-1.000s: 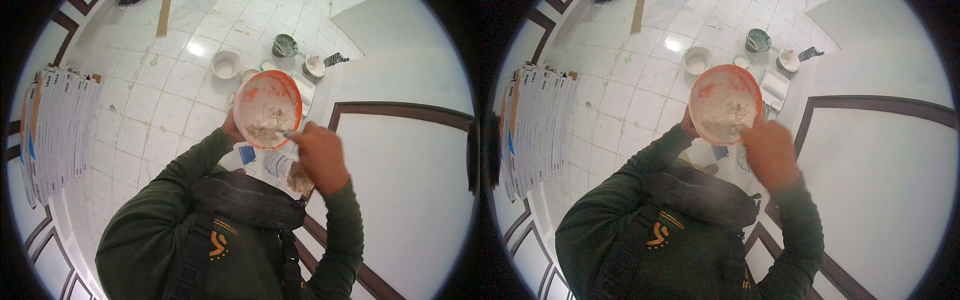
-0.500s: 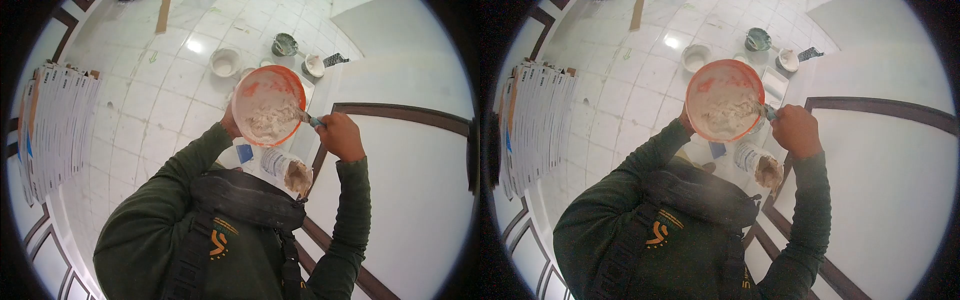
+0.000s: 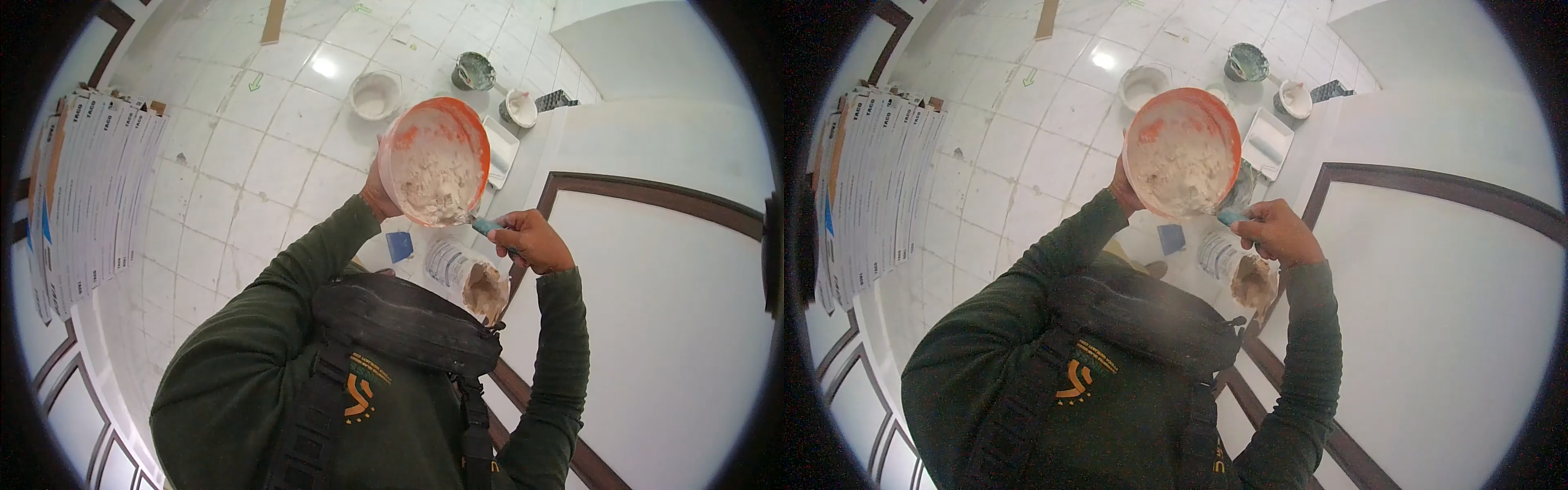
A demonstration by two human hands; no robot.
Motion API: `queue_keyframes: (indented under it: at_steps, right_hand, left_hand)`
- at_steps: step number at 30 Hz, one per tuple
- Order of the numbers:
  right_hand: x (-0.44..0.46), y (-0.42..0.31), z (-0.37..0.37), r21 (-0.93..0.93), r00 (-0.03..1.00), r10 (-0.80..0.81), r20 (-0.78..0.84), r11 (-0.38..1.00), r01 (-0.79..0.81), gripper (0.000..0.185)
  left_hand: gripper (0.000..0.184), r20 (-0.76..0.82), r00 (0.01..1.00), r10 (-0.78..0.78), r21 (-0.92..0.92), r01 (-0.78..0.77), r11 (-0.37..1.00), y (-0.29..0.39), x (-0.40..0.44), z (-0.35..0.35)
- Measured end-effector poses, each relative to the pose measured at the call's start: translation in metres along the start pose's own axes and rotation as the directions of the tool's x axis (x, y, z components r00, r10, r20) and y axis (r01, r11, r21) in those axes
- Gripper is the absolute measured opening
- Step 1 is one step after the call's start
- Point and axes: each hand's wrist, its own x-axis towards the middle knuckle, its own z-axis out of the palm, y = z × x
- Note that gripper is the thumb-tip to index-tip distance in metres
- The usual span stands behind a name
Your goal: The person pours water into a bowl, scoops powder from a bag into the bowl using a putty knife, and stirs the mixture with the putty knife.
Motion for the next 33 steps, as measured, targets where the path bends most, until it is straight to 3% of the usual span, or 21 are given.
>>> queue_keyframes:
  at_steps: [4, 7, 8, 10, 13, 16, 18, 20, 23, 26, 27, 31, 33]
  right_hand:
    - [-0.007, -0.008, 0.002, 0.016, 1.000, -0.001, -0.004, 1.000, 0.001, 0.023]
    - [-0.019, -0.028, 0.007, -0.097, 0.992, -0.065, -0.106, 0.994, 0.055, 0.021]
    - [-0.022, -0.034, 0.011, -0.240, 0.966, -0.205, -0.159, 0.957, 0.163, 0.018]
    - [-0.026, -0.042, 0.023, -0.520, 0.853, -0.482, -0.200, 0.790, 0.324, 0.013]
    - [-0.026, -0.039, 0.053, -0.880, 0.623, -0.777, -0.094, 0.357, 0.312, 0.018]
    - [-0.039, -0.040, 0.069, -0.955, 0.751, -0.659, 0.050, 0.188, 0.229, 0.023]
    - [-0.050, -0.050, 0.048, -0.945, 0.755, -0.654, -0.050, 0.276, 0.176, 0.019]
    - [-0.051, -0.053, 0.048, -0.932, 0.659, -0.750, -0.063, 0.280, 0.229, 0.020]
    - [-0.045, -0.044, 0.073, -0.957, 0.753, -0.655, 0.061, 0.175, 0.230, 0.021]
    - [-0.062, -0.050, 0.060, -0.968, 0.800, -0.599, 0.028, 0.184, 0.172, 0.018]
    - [-0.065, -0.052, 0.052, -0.960, 0.786, -0.618, -0.003, 0.223, 0.171, 0.014]
    - [-0.048, -0.054, 0.068, -0.952, 0.561, -0.826, 0.057, 0.124, 0.280, 0.011]
    - [-0.048, -0.052, 0.075, -0.956, 0.610, -0.780, 0.138, 0.055, 0.287, 0.010]
  left_hand:
    - [0.074, 0.009, 1.000, 0.003, -0.033, -0.003, 0.999, 0.002, 0.000, -0.003]
    - [0.079, 0.027, 0.999, -0.025, 0.048, 0.024, 0.999, 0.003, -0.002, -0.001]
    - [0.079, 0.045, 0.998, -0.037, -0.019, 0.037, 0.999, 0.002, -0.002, -0.002]
    - [0.079, 0.082, 0.995, -0.057, -0.150, 0.069, 0.986, -0.001, -0.001, -0.005]
    - [0.078, 0.202, 0.978, -0.057, -0.298, 0.117, 0.947, -0.007, 0.000, -0.003]
    - [0.075, -0.007, 1.000, 0.021, 0.064, -0.020, 0.998, -0.013, -0.007, 0.016]
    - [0.073, 0.014, 1.000, -0.013, 0.050, 0.012, 0.999, -0.016, -0.007, 0.013]
    - [0.072, 0.020, 0.999, -0.039, 0.024, 0.039, 0.999, -0.019, -0.008, 0.013]
    - [0.070, 0.016, 0.998, -0.068, -0.013, 0.068, 0.998, -0.019, -0.008, 0.021]
    - [0.070, 0.014, 0.998, -0.057, 0.004, 0.057, 0.998, -0.017, -0.012, 0.022]
    - [0.070, 0.010, 0.998, -0.060, 0.010, 0.059, 0.998, -0.017, -0.013, 0.021]
    - [0.070, 0.079, 0.991, -0.111, -0.090, 0.118, 0.989, -0.018, -0.012, 0.019]
    - [0.069, 0.058, 0.994, -0.093, -0.030, 0.095, 0.995, -0.019, -0.014, 0.022]
